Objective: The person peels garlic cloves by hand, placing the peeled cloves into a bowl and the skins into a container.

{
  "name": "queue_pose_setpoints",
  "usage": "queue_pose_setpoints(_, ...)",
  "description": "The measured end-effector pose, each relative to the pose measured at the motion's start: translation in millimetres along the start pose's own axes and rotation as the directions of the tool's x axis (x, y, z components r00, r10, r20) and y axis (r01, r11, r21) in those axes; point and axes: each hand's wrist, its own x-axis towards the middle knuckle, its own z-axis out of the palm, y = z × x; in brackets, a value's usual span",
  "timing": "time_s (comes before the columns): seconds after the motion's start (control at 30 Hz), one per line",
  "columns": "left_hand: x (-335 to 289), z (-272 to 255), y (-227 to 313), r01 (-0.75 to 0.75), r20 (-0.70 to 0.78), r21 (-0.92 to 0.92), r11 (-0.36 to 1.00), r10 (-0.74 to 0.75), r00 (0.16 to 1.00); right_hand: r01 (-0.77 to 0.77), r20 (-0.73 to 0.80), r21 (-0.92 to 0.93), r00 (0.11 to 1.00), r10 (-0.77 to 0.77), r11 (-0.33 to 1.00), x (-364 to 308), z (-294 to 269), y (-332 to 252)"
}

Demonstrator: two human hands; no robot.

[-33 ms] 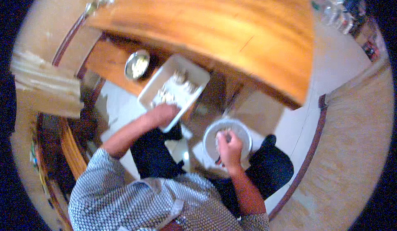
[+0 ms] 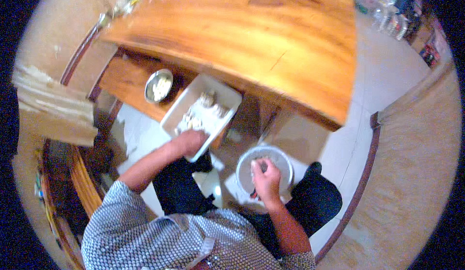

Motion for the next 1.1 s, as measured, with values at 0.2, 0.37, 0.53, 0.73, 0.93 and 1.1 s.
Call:
queue_pose_setpoints(0.2,-2.8,0.5,-10.3,-0.131,-0.209,0.036,0.991,0.136,0.968,0.079,-0.002,-0.012,0.997,-0.079,0.997,3.3,-4.2,5.7)
queue_pose_setpoints(0.37,-11.7,-24.2,-25.7,0.187,-0.423,-0.222,0.957,-0.267,0.866,0.070,0.000,0.068,0.998,-0.070,0.995,-1.2,-9.5,-4.0)
queue_pose_setpoints(0.53,-29.0,-34.0,-23.2,0.005,-0.594,-0.255,0.967,-0.160,0.788,0.131,0.077,0.060,0.988,-0.135,0.990,-3.5,-8.2,-2.6)
queue_pose_setpoints(0.73,-35.2,-48.4,65.8,-0.212,-0.272,-0.958,0.195,-0.373,0.887,0.206,0.133,0.084,0.967,-0.216,0.975,-17.5,-7.6,-23.8)
queue_pose_setpoints(0.93,-12.9,-15.9,165.0,-0.265,-0.222,-0.924,-0.276,-0.177,0.959,0.230,0.093,0.251,0.961,-0.260,0.940,-19.3,-4.5,-11.6)
queue_pose_setpoints(1.1,0.8,22.3,184.2,-0.321,-0.275,-0.895,-0.310,-0.184,0.944,0.285,0.004,0.081,0.958,-0.286,0.955,-20.4,-17.9,5.7)
